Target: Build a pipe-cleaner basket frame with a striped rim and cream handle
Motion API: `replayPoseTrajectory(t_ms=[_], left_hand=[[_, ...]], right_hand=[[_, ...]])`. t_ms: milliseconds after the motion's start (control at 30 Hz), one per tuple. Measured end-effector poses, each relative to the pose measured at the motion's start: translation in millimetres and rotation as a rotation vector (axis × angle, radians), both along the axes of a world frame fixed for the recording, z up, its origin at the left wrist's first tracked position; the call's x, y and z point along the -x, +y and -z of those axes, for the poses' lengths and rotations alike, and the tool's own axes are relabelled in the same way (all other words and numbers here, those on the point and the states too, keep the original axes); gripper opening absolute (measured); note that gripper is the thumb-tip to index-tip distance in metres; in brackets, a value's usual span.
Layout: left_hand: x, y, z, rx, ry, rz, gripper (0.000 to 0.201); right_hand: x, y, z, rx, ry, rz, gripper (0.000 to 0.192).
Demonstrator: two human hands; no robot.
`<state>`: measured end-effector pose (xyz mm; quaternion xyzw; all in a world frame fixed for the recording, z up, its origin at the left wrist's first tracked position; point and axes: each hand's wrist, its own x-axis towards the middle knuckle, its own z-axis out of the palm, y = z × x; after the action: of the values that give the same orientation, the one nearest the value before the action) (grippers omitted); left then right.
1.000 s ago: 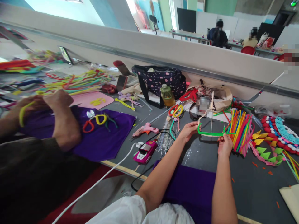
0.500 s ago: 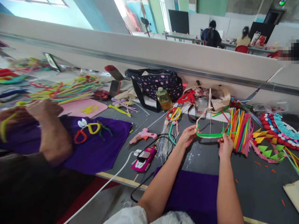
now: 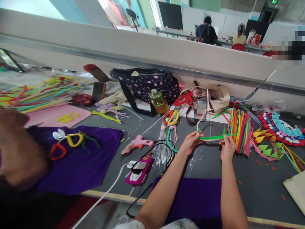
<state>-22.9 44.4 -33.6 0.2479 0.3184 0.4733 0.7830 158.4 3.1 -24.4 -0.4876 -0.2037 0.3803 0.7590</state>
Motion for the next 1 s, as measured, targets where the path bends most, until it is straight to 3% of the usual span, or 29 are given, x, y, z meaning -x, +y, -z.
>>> replayPoseTrajectory(t_ms=[200,367,733,1000], left_hand=[[-24,-17,-5.2,0.071,-0.185,0.064,0.036],[-37,-23,-6.5,0.063,-0.121,-0.007,0.033],[-32,-21,-12.3,0.048,-0.162,-0.030,0.037],[-28,-20,-17.6,-0.138,-0.126,0.054,0.036]], right_hand=[[11,-1,-4.8,-0.048,0.142,-0.024,0.026],[18,-3,-4.9,-0.013,0.179,-0.100,0.024],[20,-1,0.6,-0.016,0.203,-0.098,0.023],[26,-2,-2.8,0.000,0.283,-0.129,0.025]])
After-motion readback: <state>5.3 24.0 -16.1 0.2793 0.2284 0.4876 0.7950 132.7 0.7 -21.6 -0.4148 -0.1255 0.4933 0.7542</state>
